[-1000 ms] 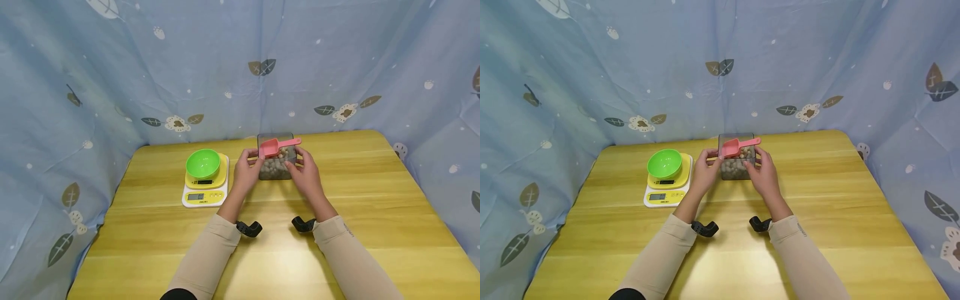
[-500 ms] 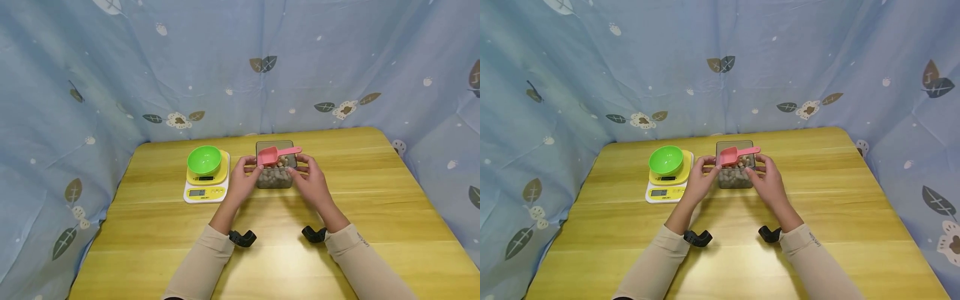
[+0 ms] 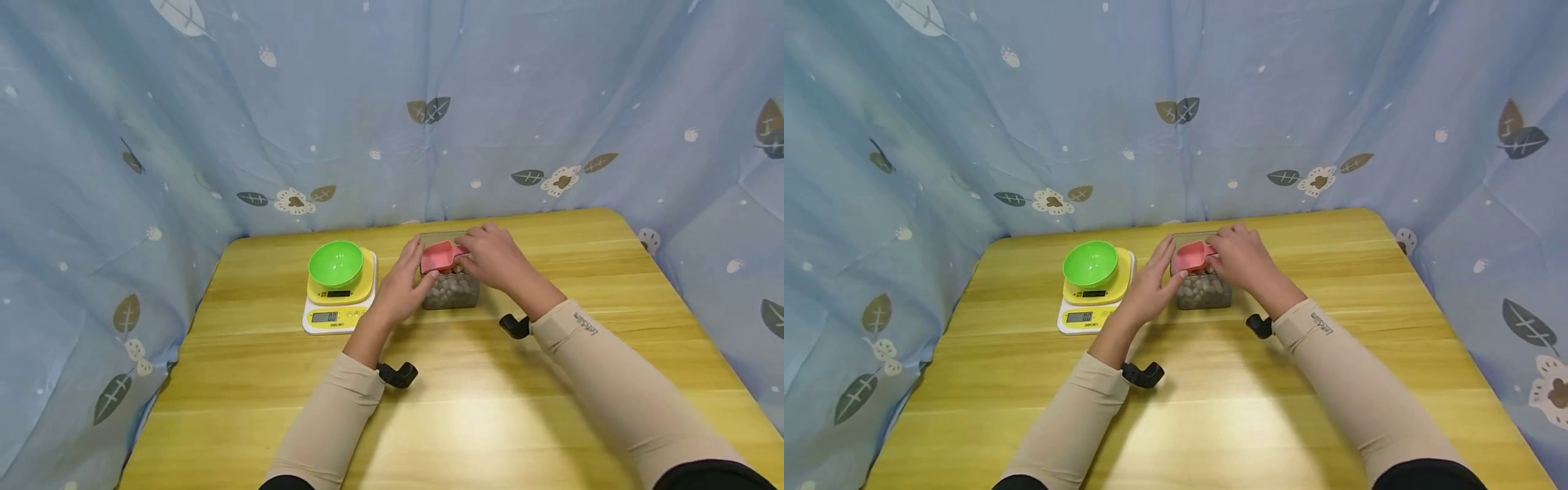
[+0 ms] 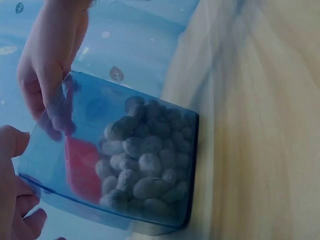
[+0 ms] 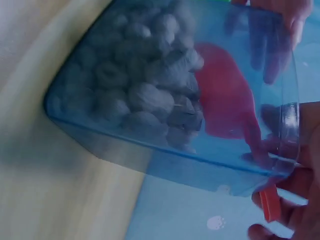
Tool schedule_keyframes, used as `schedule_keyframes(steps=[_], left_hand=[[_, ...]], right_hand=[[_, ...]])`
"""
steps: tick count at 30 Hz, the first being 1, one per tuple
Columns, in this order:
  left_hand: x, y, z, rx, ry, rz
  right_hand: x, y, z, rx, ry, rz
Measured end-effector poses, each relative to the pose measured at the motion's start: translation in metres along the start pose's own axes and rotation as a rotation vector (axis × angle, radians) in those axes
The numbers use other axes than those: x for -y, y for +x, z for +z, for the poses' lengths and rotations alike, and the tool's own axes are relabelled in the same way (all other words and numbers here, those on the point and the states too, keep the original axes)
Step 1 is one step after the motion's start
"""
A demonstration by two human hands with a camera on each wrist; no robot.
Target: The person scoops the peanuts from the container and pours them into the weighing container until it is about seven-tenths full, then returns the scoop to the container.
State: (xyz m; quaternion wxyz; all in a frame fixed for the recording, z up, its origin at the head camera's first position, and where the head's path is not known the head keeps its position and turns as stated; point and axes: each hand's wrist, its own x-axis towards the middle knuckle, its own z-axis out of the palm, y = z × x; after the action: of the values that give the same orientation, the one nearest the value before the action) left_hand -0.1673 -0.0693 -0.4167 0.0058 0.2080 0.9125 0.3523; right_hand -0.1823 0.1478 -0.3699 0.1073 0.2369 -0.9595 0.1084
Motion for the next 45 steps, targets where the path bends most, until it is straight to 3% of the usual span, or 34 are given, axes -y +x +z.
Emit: schedule_keyframes(steps=[9,13,15,23,27,30,33,38,45], left_hand=[[0.006,-0.001,0.008,0.016,-0.033,-0.004],[0.006,-0.001,0.007,0.012,-0.045,-0.016],[0.005,-0.001,0.005,0.008,-0.056,-0.02],[0.007,-0.001,0.002,-0.001,-0.079,-0.014],[0.007,0.0,0.003,-0.004,-0.094,-0.009],[0.007,0.0,0.005,0.004,-0.106,-0.006],[0.006,0.001,0.006,0.012,-0.113,-0.006],[0.005,0.002,0.007,0.006,-0.109,-0.014],[0.006,0.001,0.006,-0.006,-0.11,-0.013]], right_hand=[[-0.002,0.015,0.0,0.141,0.009,-0.075],[-0.002,0.019,-0.016,0.192,0.02,-0.079],[0.0,0.02,-0.029,0.175,0.002,-0.096],[0.008,0.016,-0.06,0.035,-0.263,-0.235],[0.009,0.017,-0.055,0.032,-0.425,-0.322],[0.005,0.016,-0.041,0.059,-0.481,-0.366],[-0.003,0.016,-0.028,0.072,-0.424,-0.391],[-0.015,0.017,-0.021,0.087,-0.231,-0.405],[-0.014,0.02,-0.029,0.198,-0.013,-0.276]])
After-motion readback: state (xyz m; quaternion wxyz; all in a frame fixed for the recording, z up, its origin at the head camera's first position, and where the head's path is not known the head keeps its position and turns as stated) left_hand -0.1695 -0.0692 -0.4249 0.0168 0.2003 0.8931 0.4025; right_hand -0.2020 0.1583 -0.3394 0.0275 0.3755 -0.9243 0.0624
